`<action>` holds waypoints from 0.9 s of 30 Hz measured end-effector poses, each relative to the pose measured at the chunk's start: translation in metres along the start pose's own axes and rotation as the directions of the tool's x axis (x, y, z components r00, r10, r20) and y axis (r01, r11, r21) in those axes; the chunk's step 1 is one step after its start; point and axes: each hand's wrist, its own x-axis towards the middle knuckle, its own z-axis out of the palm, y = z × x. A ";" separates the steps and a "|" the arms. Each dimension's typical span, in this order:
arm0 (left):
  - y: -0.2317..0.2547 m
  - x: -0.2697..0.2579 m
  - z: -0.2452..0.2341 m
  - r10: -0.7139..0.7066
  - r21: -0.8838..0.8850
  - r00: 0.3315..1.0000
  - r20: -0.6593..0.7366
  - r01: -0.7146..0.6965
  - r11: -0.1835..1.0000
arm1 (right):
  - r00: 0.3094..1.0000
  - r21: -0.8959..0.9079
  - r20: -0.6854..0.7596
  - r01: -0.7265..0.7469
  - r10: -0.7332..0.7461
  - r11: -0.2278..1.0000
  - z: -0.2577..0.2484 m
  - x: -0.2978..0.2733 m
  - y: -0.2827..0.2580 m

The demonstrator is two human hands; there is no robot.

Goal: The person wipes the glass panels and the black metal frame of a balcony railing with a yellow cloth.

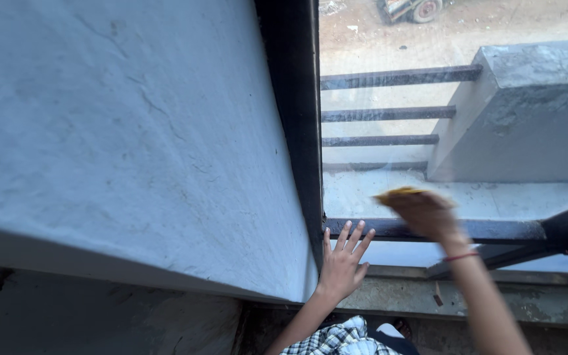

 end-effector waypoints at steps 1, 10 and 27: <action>0.001 0.001 0.001 -0.003 0.000 1.000 0.002 0.003 1.000 | 0.999 0.051 0.009 -0.045 0.044 0.998 0.016 -0.028 0.017; 0.004 0.010 -0.005 -0.039 -0.082 0.998 0.041 0.043 0.996 | 0.270 0.394 0.090 -0.894 0.959 0.215 0.041 0.007 0.069; -0.002 -0.008 -0.011 -0.150 -0.085 0.956 0.253 0.177 0.981 | 0.662 -0.061 0.230 0.742 -0.714 0.668 -0.026 -0.022 0.118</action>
